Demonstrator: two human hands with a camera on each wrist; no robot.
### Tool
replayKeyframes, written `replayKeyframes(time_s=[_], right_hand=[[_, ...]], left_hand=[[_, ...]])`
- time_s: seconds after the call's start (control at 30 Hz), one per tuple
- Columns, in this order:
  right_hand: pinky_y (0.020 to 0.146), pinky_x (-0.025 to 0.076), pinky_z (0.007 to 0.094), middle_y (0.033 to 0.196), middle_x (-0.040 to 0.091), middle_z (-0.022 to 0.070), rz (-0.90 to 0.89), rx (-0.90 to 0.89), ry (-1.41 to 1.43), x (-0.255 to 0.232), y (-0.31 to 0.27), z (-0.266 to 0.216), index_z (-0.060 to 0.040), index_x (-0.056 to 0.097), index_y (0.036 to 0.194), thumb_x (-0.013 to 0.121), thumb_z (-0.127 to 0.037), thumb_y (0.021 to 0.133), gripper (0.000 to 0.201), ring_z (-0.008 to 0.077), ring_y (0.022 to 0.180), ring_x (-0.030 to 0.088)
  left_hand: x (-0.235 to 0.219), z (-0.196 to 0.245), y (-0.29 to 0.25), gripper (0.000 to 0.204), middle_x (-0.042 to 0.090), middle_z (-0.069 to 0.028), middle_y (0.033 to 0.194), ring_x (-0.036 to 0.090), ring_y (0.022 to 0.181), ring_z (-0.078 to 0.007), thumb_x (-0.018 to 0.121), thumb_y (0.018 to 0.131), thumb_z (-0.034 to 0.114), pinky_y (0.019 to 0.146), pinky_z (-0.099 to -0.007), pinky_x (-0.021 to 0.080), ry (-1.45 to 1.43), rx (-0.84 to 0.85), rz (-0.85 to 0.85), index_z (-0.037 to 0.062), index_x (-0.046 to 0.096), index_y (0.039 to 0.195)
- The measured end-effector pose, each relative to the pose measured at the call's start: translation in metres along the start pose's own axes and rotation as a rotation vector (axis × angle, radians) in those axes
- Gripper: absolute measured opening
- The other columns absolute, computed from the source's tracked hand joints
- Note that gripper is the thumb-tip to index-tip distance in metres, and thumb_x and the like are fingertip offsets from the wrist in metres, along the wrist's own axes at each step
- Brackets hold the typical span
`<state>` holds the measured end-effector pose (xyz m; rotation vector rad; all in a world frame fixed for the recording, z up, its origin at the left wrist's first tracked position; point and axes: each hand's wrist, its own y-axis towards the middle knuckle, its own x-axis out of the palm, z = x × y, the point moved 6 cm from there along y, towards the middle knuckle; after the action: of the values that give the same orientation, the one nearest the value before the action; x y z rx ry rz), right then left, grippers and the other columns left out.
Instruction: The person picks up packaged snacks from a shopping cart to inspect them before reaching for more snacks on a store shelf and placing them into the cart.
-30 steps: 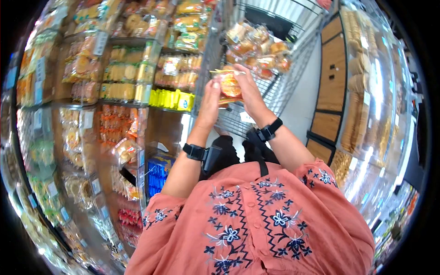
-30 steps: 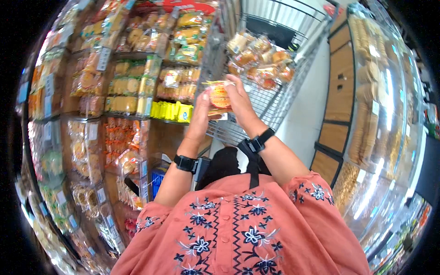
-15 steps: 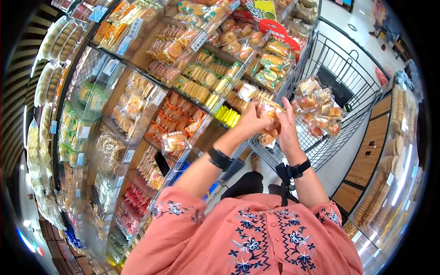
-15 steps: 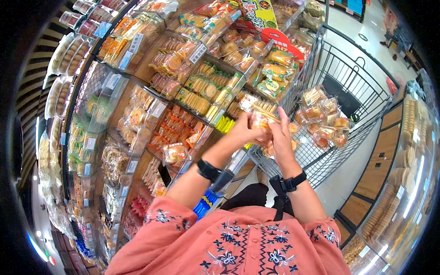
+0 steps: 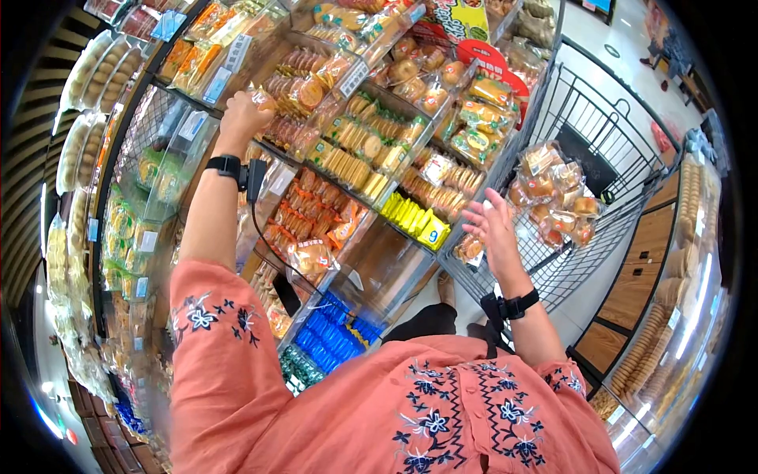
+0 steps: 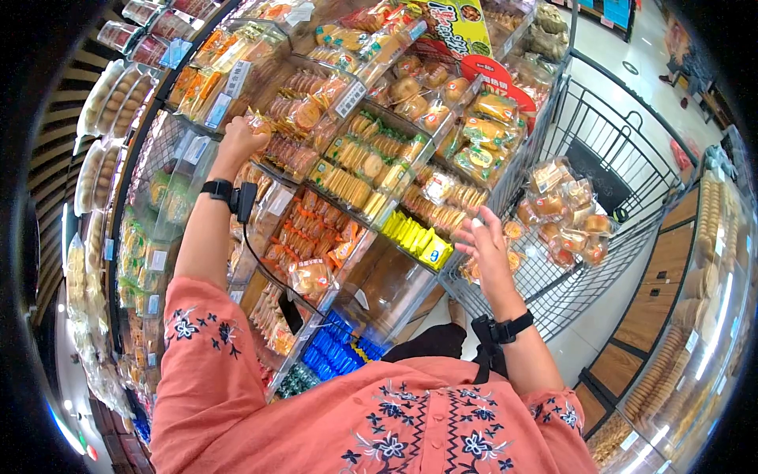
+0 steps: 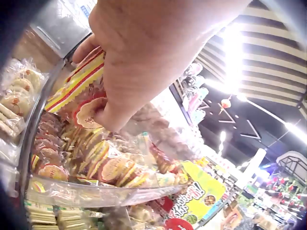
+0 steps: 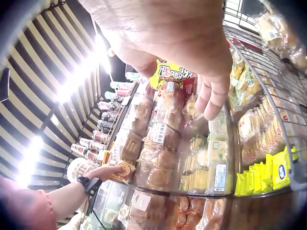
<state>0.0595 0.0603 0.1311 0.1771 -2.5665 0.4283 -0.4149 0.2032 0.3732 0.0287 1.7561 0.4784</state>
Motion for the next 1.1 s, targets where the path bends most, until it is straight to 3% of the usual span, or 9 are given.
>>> replayKeyframes(time_s=[0.17,0.27,0.37,0.47,0.57,0.67,0.77,0.93,1.1], right_hand=[[0.094,0.049,0.0358,0.132,0.051,0.0190,-0.024,0.057,-0.018,0.008,0.008,0.014,-0.0077,0.029,0.152,0.048,-0.032,0.102,0.058,0.0242,0.114,0.057],[0.094,0.049,0.0357,0.131,0.052,0.0191,-0.012,0.091,-0.014,0.009,0.015,0.021,-0.0059,0.027,0.152,0.047,-0.031,0.102,0.059,0.0244,0.114,0.058],[0.093,0.050,0.0359,0.130,0.053,0.0193,0.009,0.129,-0.006,0.007,0.021,0.029,-0.0043,0.025,0.152,0.047,-0.030,0.103,0.060,0.0244,0.113,0.058],[0.092,0.050,0.0361,0.130,0.053,0.0198,0.027,0.147,-0.005,0.006,0.030,0.033,-0.0038,0.025,0.152,0.047,-0.029,0.103,0.059,0.0242,0.112,0.059],[0.091,0.050,0.0358,0.131,0.053,0.0202,0.044,0.162,-0.003,0.004,0.036,0.036,-0.0036,0.025,0.152,0.047,-0.029,0.103,0.059,0.0241,0.111,0.059],[0.091,0.050,0.0354,0.131,0.053,0.0203,0.055,0.173,-0.005,0.001,0.042,0.041,-0.0035,0.025,0.152,0.048,-0.029,0.102,0.060,0.0242,0.111,0.059],[0.091,0.049,0.0354,0.131,0.053,0.0200,0.057,0.187,-0.019,0.002,0.048,0.045,-0.0034,0.025,0.152,0.048,-0.029,0.102,0.061,0.0243,0.112,0.059],[0.090,0.050,0.0349,0.131,0.053,0.0198,0.050,0.199,-0.038,0.002,0.053,0.049,-0.0031,0.025,0.152,0.049,-0.030,0.102,0.061,0.0239,0.111,0.059],[0.087,0.051,0.0340,0.131,0.053,0.0198,0.048,0.210,-0.043,0.003,0.055,0.055,-0.0030,0.026,0.151,0.049,-0.029,0.101,0.061,0.0234,0.109,0.060]], left_hand=[[0.039,-0.017,0.031,0.062,0.058,-0.0337,0.116,0.062,0.101,-0.0502,0.073,0.076,0.040,0.087,-0.0508,0.054,0.093,-0.059,-0.024,-0.0053,0.050,0.111],[0.040,-0.013,0.036,0.056,0.061,-0.0343,0.114,0.064,0.102,-0.0467,0.071,0.077,0.037,0.087,-0.0494,0.054,0.147,-0.061,-0.028,-0.0070,0.056,0.110],[0.064,-0.027,0.055,0.050,0.066,-0.0322,0.109,0.066,0.102,-0.0432,0.069,0.079,0.036,0.089,-0.0476,0.053,0.167,-0.009,-0.239,-0.0064,0.064,0.105],[0.084,-0.042,0.065,0.050,0.067,-0.0295,0.109,0.065,0.105,-0.0429,0.063,0.083,0.039,0.094,-0.0468,0.051,0.109,-0.092,-0.276,-0.0057,0.068,0.106],[0.119,-0.067,0.081,0.056,0.068,-0.0277,0.108,0.065,0.103,-0.0452,0.056,0.088,0.044,0.095,-0.0460,0.051,0.111,-0.051,-0.233,-0.0052,0.067,0.112],[0.134,-0.082,0.085,0.058,0.058,-0.0236,0.134,0.055,0.126,-0.0375,0.050,0.092,0.048,0.104,-0.0448,0.045,0.159,-0.238,-0.305,0.0048,0.061,0.129],[0.144,-0.092,0.086,0.059,0.056,-0.0213,0.138,0.053,0.128,-0.0359,0.054,0.089,0.047,0.106,-0.0437,0.044,0.162,-0.314,-0.372,0.0061,0.059,0.131],[0.163,-0.103,0.097,0.064,0.052,-0.0175,0.143,0.051,0.132,-0.0333,0.062,0.085,0.047,0.109,-0.0419,0.042,0.128,-0.279,-0.452,0.0083,0.057,0.135],[0.156,-0.101,0.098,0.067,0.049,-0.0145,0.148,0.049,0.135,-0.0311,0.069,0.082,0.045,0.110,-0.0408,0.042,0.260,-0.264,-0.405,0.0101,0.055,0.138]])
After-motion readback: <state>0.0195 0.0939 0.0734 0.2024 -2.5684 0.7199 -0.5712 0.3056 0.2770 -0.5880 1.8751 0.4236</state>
